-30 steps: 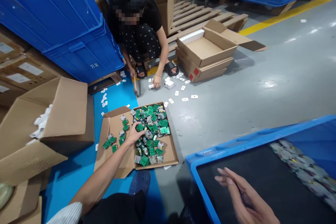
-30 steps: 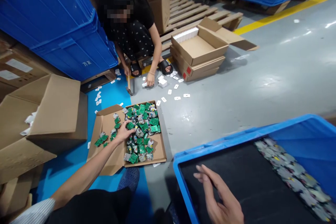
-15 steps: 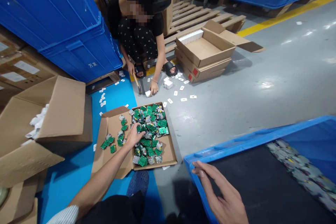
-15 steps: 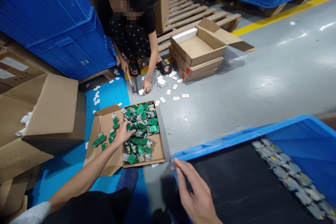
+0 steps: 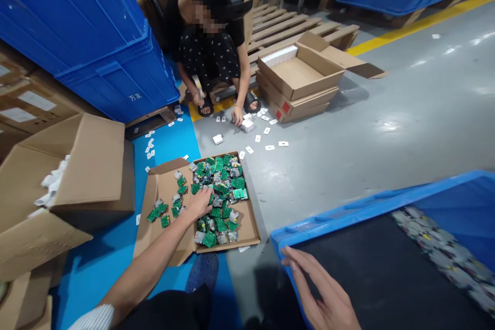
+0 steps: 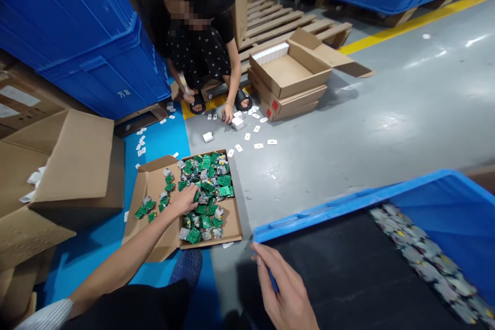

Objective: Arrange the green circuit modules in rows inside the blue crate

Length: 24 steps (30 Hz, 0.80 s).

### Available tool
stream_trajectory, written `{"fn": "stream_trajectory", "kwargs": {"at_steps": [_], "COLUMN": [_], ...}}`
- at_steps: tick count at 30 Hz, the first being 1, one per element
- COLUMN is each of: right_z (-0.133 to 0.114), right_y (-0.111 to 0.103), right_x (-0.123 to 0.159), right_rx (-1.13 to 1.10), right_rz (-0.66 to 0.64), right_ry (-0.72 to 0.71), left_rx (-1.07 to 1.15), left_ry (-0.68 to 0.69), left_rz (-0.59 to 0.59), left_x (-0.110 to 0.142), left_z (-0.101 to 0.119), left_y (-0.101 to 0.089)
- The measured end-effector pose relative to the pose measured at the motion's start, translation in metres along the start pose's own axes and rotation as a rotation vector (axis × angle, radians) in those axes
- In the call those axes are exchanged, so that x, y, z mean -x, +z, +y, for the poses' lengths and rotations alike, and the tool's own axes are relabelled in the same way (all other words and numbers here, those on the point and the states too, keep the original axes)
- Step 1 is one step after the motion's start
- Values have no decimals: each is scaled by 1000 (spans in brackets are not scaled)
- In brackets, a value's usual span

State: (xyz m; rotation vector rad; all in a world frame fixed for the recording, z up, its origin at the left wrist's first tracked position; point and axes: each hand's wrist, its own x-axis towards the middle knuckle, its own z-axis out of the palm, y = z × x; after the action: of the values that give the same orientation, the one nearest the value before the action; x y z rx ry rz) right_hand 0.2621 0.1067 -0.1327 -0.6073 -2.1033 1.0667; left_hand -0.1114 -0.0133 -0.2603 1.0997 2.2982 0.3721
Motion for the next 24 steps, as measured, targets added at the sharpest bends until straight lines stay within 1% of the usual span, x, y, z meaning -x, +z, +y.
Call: {"fn": "stream_trajectory", "kwargs": {"at_steps": [5,9,11,13,15,18,21,24], "right_z": [-1,-4,-6,-8,-10,-13,-14,-15], "right_y": [-2,1,3,6,9,15,21,26], "right_x": [5,3,0,-3,-6,-11,-14,-16], "right_rx": [9,-8,-15,-18,-22,-32,-39,-41], "right_rz": [11,5,5,9,8,4,-21,-42], "right_ry": [-22,-26,-44,-55,-49,-47,-74,-100], "left_rx": [107,277,379,479,563,632,614,526], "left_ry": [-69,-154,-197,-237,-264,-283,-311,-342], "left_rz": [121,240,278,286,269,239,243,269], "left_x": [12,18,20,20,21,20,16,12], "left_z": [-8,-18,-19,-18,-13,-4,1,1], "left_y": [-3,-10,-10,-7,-2,6,9,6]}}
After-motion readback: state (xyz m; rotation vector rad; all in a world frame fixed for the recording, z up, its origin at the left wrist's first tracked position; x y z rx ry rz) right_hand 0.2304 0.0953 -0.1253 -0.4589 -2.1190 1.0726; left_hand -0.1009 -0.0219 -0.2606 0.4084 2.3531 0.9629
